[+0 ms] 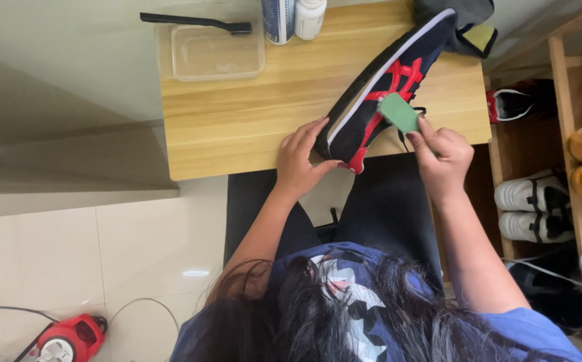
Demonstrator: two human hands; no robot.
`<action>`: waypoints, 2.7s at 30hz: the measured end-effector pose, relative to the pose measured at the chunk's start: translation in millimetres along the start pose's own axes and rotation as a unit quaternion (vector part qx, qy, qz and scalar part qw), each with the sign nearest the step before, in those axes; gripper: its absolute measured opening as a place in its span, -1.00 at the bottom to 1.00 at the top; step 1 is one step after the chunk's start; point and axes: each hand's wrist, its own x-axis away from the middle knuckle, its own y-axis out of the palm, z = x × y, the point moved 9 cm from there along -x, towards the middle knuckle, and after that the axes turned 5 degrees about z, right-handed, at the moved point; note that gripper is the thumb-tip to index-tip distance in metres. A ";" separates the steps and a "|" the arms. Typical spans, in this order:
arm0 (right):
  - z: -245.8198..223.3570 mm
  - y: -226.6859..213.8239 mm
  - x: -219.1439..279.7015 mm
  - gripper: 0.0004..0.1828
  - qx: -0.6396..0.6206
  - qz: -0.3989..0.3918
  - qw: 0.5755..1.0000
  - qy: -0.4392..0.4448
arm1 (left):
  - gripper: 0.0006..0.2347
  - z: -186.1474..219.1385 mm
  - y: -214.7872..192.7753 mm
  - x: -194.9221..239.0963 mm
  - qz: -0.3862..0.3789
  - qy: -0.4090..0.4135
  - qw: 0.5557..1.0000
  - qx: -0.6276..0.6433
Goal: The person scrubs the side of a black and red sneaker with a green brush while holding it on a wooden table. They continue to scrub the shoe's surface and laces throughout the video.
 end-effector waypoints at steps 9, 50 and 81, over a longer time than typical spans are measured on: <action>25.8 6.5 24.1 -0.67 -0.101 0.029 0.992 0.064 | -0.26 -3.9 1.6 2.2 0.009 -0.008 1.000 0.004; 17.3 9.8 13.5 -0.68 -0.122 -0.016 0.986 0.111 | -0.26 -10.5 -2.1 -0.5 0.029 -0.026 0.999 0.013; -91.5 10.1 -36.8 -0.78 0.172 -0.108 0.976 -0.076 | -0.28 -8.0 -0.3 0.7 0.022 -0.015 1.000 0.010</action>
